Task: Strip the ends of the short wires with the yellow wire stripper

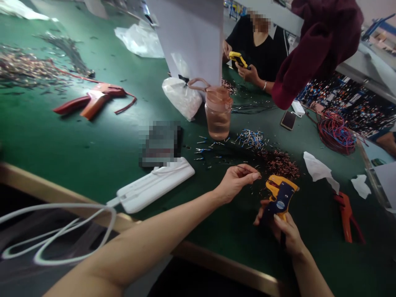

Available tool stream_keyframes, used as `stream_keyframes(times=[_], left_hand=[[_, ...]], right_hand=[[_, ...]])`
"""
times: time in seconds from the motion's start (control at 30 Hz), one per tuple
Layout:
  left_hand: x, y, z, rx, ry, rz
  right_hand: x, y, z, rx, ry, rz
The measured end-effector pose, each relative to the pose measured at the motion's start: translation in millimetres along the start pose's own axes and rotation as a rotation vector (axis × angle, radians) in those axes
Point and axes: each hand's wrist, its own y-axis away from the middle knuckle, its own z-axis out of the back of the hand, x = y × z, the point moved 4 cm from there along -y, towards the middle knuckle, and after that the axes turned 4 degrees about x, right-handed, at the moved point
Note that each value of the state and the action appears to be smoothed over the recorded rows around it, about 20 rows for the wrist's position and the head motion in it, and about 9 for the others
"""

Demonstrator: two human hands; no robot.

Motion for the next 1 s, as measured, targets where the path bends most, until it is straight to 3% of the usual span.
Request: stream_keyframes(times=[0.13, 0.5, 0.63, 1.0], left_hand=[[1.1, -0.3, 0.6, 0.022, -0.012, 0.011], [4.0, 0.2, -0.9, 0.040, -0.040, 0.039], [6.2, -1.5, 1.7, 0.007, -0.052, 0.045], [2.8, -4.1, 8.9, -0.132, -0.105, -0.055]], right_hand=[[-4.3, 3.5, 1.6, 0.043, -0.019, -0.013], [-16.1, 1.9, 6.7, -0.036, -0.053, -0.002], [-18.0, -0.4, 6.5, -0.083, -0.079, 0.001], [-3.8, -0.2, 14.0, -0.134, 0.102, 0.203]])
